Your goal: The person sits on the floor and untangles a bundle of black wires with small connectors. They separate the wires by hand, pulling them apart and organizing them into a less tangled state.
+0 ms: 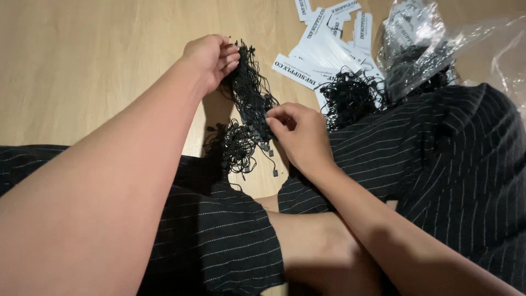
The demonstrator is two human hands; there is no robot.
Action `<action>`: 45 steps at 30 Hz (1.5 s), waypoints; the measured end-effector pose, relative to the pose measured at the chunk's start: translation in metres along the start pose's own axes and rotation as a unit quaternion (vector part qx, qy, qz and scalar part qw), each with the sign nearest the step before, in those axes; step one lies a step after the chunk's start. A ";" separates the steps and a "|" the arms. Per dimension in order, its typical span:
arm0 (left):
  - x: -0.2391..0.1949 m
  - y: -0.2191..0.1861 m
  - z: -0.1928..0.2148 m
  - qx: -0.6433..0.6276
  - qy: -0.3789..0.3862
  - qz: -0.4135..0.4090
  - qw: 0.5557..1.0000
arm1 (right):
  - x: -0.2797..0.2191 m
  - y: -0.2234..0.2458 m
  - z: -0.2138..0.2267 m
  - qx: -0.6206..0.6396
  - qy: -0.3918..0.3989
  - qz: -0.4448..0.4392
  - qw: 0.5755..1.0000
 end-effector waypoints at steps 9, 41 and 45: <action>-0.101 0.012 0.026 0.571 0.018 -0.165 0.804 | -0.003 -0.004 0.001 -0.025 0.020 -0.013 0.999; -0.197 0.046 0.041 0.538 0.149 -0.089 0.825 | -0.036 0.017 0.009 -0.158 0.203 0.084 0.963; -0.204 0.044 0.046 0.533 0.132 -0.082 0.832 | -0.019 -0.008 0.012 -0.033 0.099 0.037 0.994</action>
Point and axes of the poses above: each hand's wrist, its own x-axis towards the middle knuckle, its own z-axis out of the back of the hand, y = z × x, the point moved 3 cm from there along x, towards the middle knuckle, and after that the axes turned 3 degrees about -x, right-handed, at the moved point
